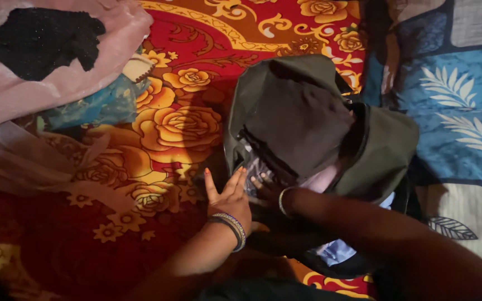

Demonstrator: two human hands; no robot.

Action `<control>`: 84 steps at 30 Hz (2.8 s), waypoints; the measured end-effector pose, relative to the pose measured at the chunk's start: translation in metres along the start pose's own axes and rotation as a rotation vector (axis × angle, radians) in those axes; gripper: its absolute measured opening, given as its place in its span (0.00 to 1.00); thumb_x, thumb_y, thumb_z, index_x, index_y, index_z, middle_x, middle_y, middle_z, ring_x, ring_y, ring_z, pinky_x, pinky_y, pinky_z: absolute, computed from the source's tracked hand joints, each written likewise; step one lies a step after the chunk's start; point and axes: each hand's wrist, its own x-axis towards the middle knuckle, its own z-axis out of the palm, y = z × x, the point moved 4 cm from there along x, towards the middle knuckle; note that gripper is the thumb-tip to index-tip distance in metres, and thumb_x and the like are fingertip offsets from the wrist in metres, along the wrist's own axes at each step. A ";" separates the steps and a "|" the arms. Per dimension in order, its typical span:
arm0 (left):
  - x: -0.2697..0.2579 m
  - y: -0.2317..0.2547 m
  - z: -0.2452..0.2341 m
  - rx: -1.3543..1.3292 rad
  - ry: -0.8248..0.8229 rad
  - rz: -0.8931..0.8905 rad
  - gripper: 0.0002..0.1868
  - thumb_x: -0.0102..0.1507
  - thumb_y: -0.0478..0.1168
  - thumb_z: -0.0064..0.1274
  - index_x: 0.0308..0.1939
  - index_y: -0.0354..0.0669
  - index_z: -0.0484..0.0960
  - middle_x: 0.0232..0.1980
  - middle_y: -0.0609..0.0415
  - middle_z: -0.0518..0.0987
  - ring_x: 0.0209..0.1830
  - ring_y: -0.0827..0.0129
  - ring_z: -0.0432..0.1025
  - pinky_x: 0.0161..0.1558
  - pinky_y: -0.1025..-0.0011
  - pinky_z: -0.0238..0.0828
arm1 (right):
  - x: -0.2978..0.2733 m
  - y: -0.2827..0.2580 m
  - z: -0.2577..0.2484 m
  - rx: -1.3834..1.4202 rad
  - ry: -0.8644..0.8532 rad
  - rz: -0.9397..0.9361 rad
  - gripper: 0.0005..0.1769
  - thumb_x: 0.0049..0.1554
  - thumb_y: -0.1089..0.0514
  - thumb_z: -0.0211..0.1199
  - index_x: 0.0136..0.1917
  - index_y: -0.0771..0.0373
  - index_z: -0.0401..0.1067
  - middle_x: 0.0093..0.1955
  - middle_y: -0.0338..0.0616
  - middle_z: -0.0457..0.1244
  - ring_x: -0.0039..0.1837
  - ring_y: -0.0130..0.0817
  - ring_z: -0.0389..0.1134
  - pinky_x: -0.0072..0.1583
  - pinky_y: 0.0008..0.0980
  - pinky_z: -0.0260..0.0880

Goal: The person packs clothes into a green bag on a bed, folds a black textured garment to place it inside, and then folds a large blue fabric with gold trim.

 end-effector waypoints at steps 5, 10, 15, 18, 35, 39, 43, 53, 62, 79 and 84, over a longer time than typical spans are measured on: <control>-0.006 0.001 -0.009 0.015 -0.140 0.001 0.57 0.56 0.79 0.49 0.72 0.36 0.66 0.85 0.51 0.35 0.84 0.68 0.22 0.64 0.22 0.05 | 0.022 0.007 0.031 -0.147 0.128 -0.103 0.43 0.62 0.32 0.51 0.84 0.44 0.44 0.84 0.63 0.29 0.84 0.72 0.29 0.76 0.75 0.34; -0.007 0.005 -0.016 0.055 -0.225 -0.015 0.58 0.56 0.81 0.47 0.72 0.37 0.66 0.86 0.52 0.31 0.84 0.68 0.18 0.63 0.21 0.07 | 0.002 0.005 -0.007 0.043 -0.107 0.030 0.48 0.56 0.35 0.55 0.83 0.42 0.40 0.86 0.58 0.25 0.83 0.66 0.26 0.74 0.68 0.40; -0.002 0.003 -0.016 0.115 -0.169 0.057 0.49 0.59 0.78 0.46 0.68 0.43 0.74 0.86 0.52 0.36 0.85 0.66 0.21 0.65 0.22 0.07 | -0.047 0.002 -0.081 0.182 -0.125 -0.070 0.43 0.56 0.44 0.63 0.79 0.52 0.51 0.80 0.56 0.47 0.79 0.53 0.47 0.75 0.55 0.49; -0.002 0.002 -0.012 0.058 -0.139 0.075 0.44 0.59 0.75 0.50 0.66 0.47 0.76 0.86 0.52 0.40 0.86 0.66 0.23 0.67 0.23 0.05 | -0.070 0.015 -0.113 0.532 0.161 0.056 0.34 0.60 0.45 0.60 0.77 0.49 0.60 0.72 0.53 0.62 0.72 0.49 0.62 0.71 0.42 0.61; -0.001 0.003 -0.013 0.060 -0.059 0.120 0.42 0.60 0.73 0.48 0.66 0.48 0.76 0.85 0.54 0.43 0.85 0.68 0.26 0.67 0.25 0.05 | -0.143 0.038 -0.163 0.261 0.718 0.841 0.51 0.44 0.26 0.67 0.77 0.39 0.58 0.84 0.49 0.41 0.84 0.54 0.34 0.78 0.54 0.37; -0.001 0.003 -0.010 0.025 -0.028 0.138 0.41 0.59 0.72 0.51 0.65 0.47 0.76 0.84 0.53 0.44 0.85 0.67 0.28 0.68 0.25 0.05 | -0.133 0.053 -0.151 0.253 0.768 0.741 0.51 0.46 0.25 0.65 0.78 0.40 0.57 0.83 0.53 0.39 0.83 0.56 0.34 0.76 0.56 0.37; -0.006 0.003 -0.008 -0.026 0.045 0.161 0.41 0.58 0.71 0.53 0.64 0.45 0.77 0.83 0.52 0.47 0.84 0.67 0.30 0.67 0.24 0.05 | -0.125 0.071 -0.115 0.177 0.840 0.904 0.40 0.57 0.31 0.59 0.79 0.39 0.57 0.86 0.48 0.39 0.85 0.50 0.35 0.77 0.61 0.35; -0.001 -0.003 -0.003 -0.140 0.204 0.216 0.30 0.57 0.62 0.58 0.53 0.45 0.84 0.79 0.51 0.58 0.82 0.65 0.43 0.68 0.26 0.18 | -0.124 0.092 -0.112 0.236 0.960 0.766 0.41 0.58 0.36 0.61 0.79 0.47 0.57 0.85 0.59 0.33 0.84 0.63 0.25 0.79 0.54 0.35; 0.056 -0.048 -0.077 -0.646 0.979 0.159 0.13 0.62 0.47 0.55 0.46 0.46 0.83 0.52 0.48 0.81 0.53 0.47 0.74 0.53 0.54 0.72 | -0.240 0.049 -0.119 0.301 1.452 1.152 0.32 0.56 0.41 0.69 0.68 0.57 0.72 0.69 0.49 0.65 0.71 0.53 0.65 0.69 0.51 0.64; 0.195 -0.086 -0.111 -0.630 0.431 -0.264 0.41 0.59 0.61 0.60 0.67 0.41 0.68 0.57 0.32 0.79 0.58 0.39 0.74 0.58 0.49 0.71 | -0.269 0.099 0.130 1.019 0.859 1.666 0.47 0.55 0.26 0.62 0.68 0.69 0.67 0.62 0.70 0.65 0.66 0.65 0.65 0.66 0.51 0.65; 0.230 -0.103 -0.114 -0.623 0.463 -0.235 0.33 0.61 0.64 0.57 0.53 0.37 0.81 0.55 0.34 0.79 0.56 0.39 0.74 0.55 0.49 0.70 | -0.243 0.118 0.110 0.799 0.786 1.608 0.33 0.59 0.36 0.60 0.59 0.67 0.75 0.54 0.68 0.69 0.60 0.64 0.70 0.61 0.53 0.69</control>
